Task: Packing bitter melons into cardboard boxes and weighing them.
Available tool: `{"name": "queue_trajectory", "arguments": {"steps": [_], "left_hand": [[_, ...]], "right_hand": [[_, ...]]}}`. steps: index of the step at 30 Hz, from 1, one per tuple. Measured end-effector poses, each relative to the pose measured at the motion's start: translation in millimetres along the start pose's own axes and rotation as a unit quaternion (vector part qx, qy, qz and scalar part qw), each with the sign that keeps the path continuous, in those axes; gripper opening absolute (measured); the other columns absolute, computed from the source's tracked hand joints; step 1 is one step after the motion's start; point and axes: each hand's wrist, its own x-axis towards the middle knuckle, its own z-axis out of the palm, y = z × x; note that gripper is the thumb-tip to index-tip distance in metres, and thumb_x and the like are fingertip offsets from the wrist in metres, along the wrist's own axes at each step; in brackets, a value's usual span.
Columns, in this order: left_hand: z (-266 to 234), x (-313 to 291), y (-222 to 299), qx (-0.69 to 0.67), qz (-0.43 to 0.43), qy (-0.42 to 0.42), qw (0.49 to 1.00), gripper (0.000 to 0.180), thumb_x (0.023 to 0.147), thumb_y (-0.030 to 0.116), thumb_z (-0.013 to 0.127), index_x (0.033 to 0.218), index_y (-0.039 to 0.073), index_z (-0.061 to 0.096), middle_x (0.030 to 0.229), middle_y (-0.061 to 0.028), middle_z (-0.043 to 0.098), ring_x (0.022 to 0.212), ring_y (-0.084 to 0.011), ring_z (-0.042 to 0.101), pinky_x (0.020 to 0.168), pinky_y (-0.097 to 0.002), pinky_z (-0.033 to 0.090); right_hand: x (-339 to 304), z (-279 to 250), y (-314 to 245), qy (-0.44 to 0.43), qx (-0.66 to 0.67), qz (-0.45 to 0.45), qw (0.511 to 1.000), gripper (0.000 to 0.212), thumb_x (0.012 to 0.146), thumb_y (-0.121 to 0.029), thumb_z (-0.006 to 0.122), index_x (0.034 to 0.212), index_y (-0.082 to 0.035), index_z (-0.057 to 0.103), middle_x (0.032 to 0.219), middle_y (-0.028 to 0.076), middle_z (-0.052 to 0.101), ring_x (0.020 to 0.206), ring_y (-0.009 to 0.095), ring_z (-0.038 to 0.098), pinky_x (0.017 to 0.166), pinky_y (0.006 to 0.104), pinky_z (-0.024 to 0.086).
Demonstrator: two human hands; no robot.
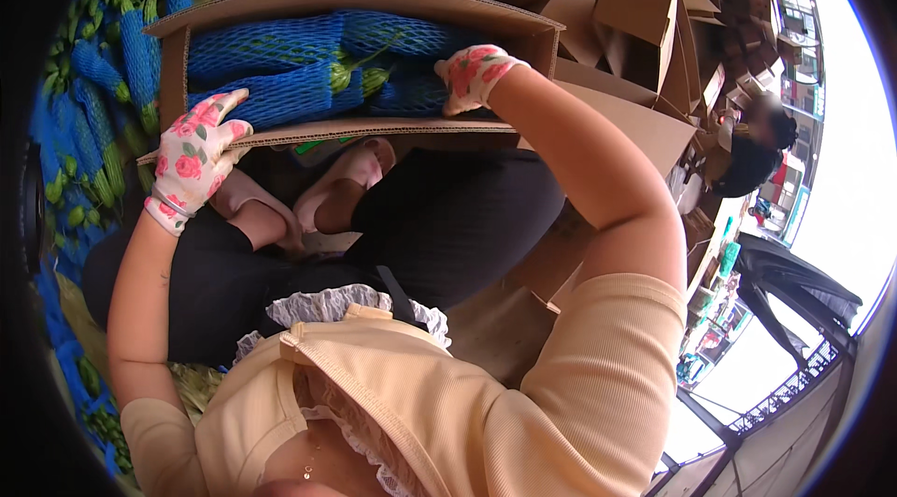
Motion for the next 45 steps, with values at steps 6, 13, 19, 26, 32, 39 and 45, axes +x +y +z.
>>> {"name": "queue_trajectory", "arguments": {"steps": [6,13,19,26,32,39,45], "left_hand": [[0,5,3,0.003,0.005,-0.003,1.000,0.024,0.066,0.007,0.073,0.089,0.007,0.067,0.124,-0.0078,0.058,0.110,-0.0275,0.057,0.089,-0.0374,0.048],[-6,10,6,-0.007,0.007,-0.019,1.000,0.023,0.066,0.008,0.074,0.088,0.007,0.067,0.122,-0.0080,0.059,0.109,-0.0279,0.057,0.089,-0.0371,0.048],[-5,8,-2,-0.015,0.027,0.006,0.999,0.023,0.067,0.010,0.073,0.088,0.007,0.066,0.121,-0.0082,0.060,0.108,-0.0271,0.057,0.088,-0.0366,0.048],[-14,5,6,-0.044,0.007,0.027,0.999,0.027,0.067,0.016,0.074,0.092,0.007,0.065,0.110,-0.0064,0.058,0.101,-0.0266,0.057,0.084,-0.0370,0.047],[-11,2,2,-0.087,0.010,0.009,0.996,0.021,0.073,0.017,0.070,0.090,0.006,0.063,0.092,-0.0064,0.060,0.084,-0.0268,0.060,0.073,-0.0381,0.048],[-9,6,4,-0.035,-0.010,-0.034,0.999,0.034,0.079,0.029,0.068,0.103,0.005,0.064,0.104,-0.0120,0.063,0.096,-0.0314,0.061,0.083,-0.0378,0.049],[-7,11,4,-0.046,-0.029,-0.021,0.998,0.040,0.079,0.033,0.069,0.106,0.005,0.064,0.110,-0.0128,0.064,0.102,-0.0304,0.061,0.086,-0.0371,0.049]], "right_hand": [[9,30,23,0.049,0.113,-0.067,0.990,0.055,0.083,-0.037,0.065,0.122,-0.002,0.049,0.095,0.023,0.064,0.097,0.038,0.061,0.083,0.0434,0.047],[15,40,24,0.081,0.119,-0.051,0.988,0.047,0.084,-0.035,0.064,0.117,-0.003,0.051,0.094,0.021,0.065,0.094,0.039,0.061,0.079,0.0444,0.048],[-11,-17,-41,0.321,0.095,-0.143,0.931,0.045,0.077,-0.026,0.070,0.114,-0.007,0.054,0.094,0.016,0.062,0.090,0.033,0.062,0.076,0.0405,0.050],[22,-44,-107,0.367,-0.006,-0.233,0.900,0.046,0.068,-0.028,0.075,0.106,-0.006,0.059,0.101,0.015,0.059,0.093,0.032,0.060,0.075,0.0423,0.051],[-3,-11,-24,0.320,0.093,-0.068,0.940,0.047,0.067,-0.026,0.073,0.109,-0.009,0.059,0.106,0.013,0.059,0.100,0.031,0.059,0.080,0.0416,0.051],[-2,13,-42,0.231,0.260,-0.126,0.929,0.050,0.072,-0.025,0.068,0.116,-0.005,0.057,0.102,0.017,0.064,0.101,0.033,0.060,0.086,0.0385,0.048],[13,0,-8,0.210,0.345,-0.092,0.910,0.052,0.073,-0.025,0.065,0.120,-0.005,0.056,0.101,0.018,0.065,0.096,0.031,0.063,0.083,0.0374,0.049]]}}
